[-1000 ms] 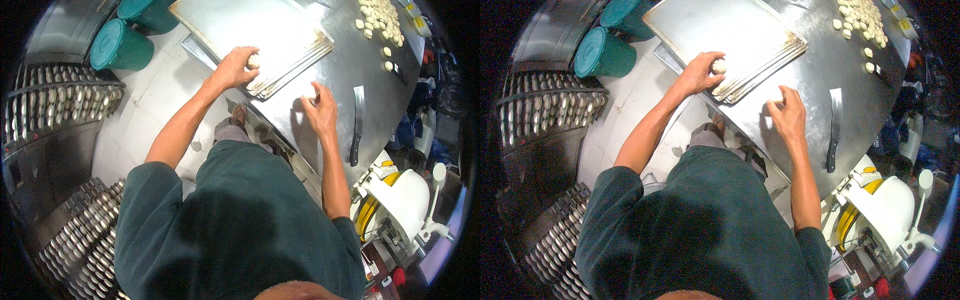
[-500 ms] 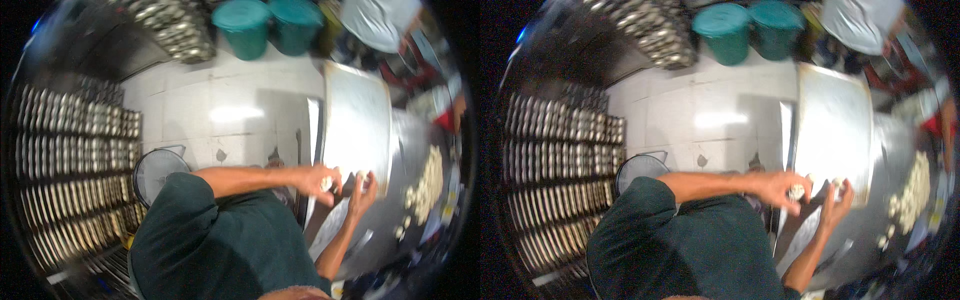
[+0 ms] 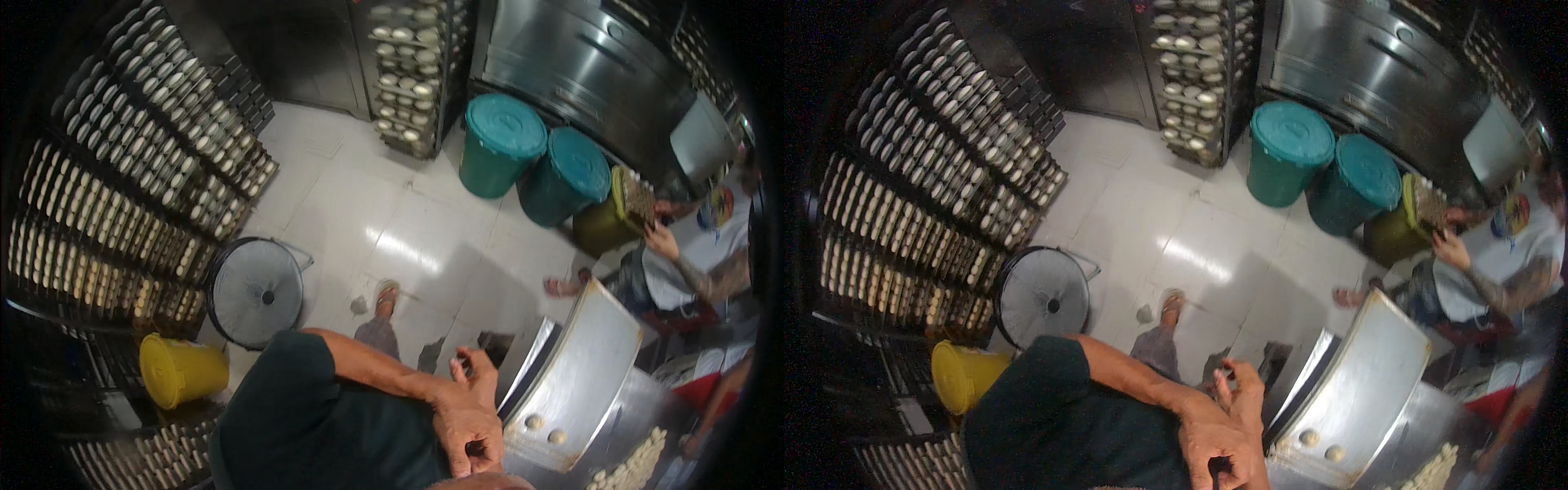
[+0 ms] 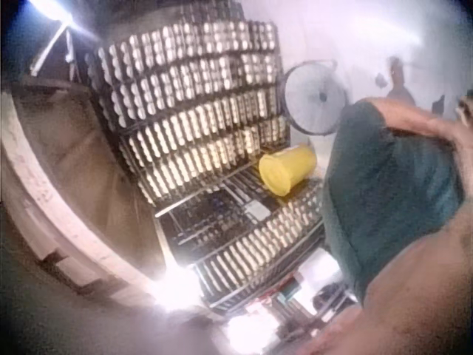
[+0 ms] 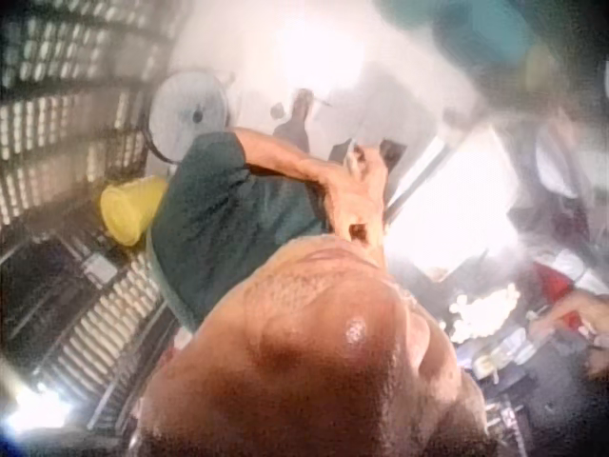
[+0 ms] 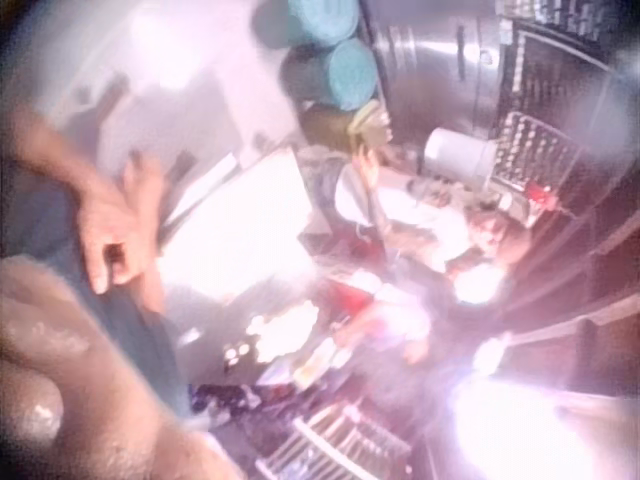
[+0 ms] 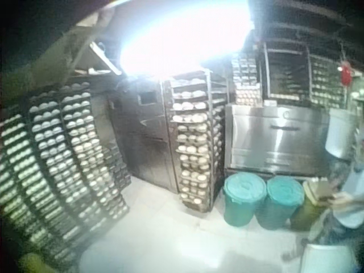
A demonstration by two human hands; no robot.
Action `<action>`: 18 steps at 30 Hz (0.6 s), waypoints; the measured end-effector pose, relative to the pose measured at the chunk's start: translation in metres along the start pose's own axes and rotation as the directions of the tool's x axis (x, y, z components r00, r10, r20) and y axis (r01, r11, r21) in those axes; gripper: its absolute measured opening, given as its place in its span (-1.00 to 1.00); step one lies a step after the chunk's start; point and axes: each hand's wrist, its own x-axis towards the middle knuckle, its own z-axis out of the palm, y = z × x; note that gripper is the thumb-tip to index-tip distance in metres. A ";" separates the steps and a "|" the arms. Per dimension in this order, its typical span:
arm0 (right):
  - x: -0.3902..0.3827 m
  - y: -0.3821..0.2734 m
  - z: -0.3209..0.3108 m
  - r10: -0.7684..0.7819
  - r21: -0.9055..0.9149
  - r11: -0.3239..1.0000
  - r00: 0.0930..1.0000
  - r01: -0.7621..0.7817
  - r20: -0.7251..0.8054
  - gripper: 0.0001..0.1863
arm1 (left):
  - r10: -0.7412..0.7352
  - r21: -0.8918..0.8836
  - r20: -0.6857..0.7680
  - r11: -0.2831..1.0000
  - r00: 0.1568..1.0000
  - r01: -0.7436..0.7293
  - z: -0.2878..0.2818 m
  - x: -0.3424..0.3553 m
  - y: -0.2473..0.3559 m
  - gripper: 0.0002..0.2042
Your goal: The person portions dough using a blade and rolls it into balls by hand on a metal table, placing them onto a baking tray.
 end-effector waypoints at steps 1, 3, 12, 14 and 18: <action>0.015 0.002 0.007 0.024 -0.031 0.999 0.999 -0.023 0.037 -0.69 | 0.030 0.048 -0.009 0.998 1.000 -0.029 -0.011 -0.015 0.014 -0.61; 0.048 0.006 0.026 0.080 -0.093 0.993 0.990 -0.070 0.115 -0.67 | 0.041 0.052 -0.041 0.998 0.998 -0.038 -0.029 -0.049 0.022 -0.62; 0.162 0.191 0.112 0.504 -0.524 0.778 0.842 -0.346 0.193 -0.56 | 0.020 0.245 -0.310 0.968 0.951 0.060 -0.131 -0.218 0.197 -0.62; 0.163 0.259 0.134 0.544 -0.657 0.688 0.817 -0.307 0.188 -0.52 | 0.025 0.287 -0.404 0.952 0.914 0.101 -0.146 -0.251 0.234 -0.62; 0.209 0.348 0.141 0.582 -0.695 0.663 0.775 -0.279 0.245 -0.48 | 0.098 0.343 -0.475 0.936 0.874 0.082 -0.186 -0.315 0.287 -0.61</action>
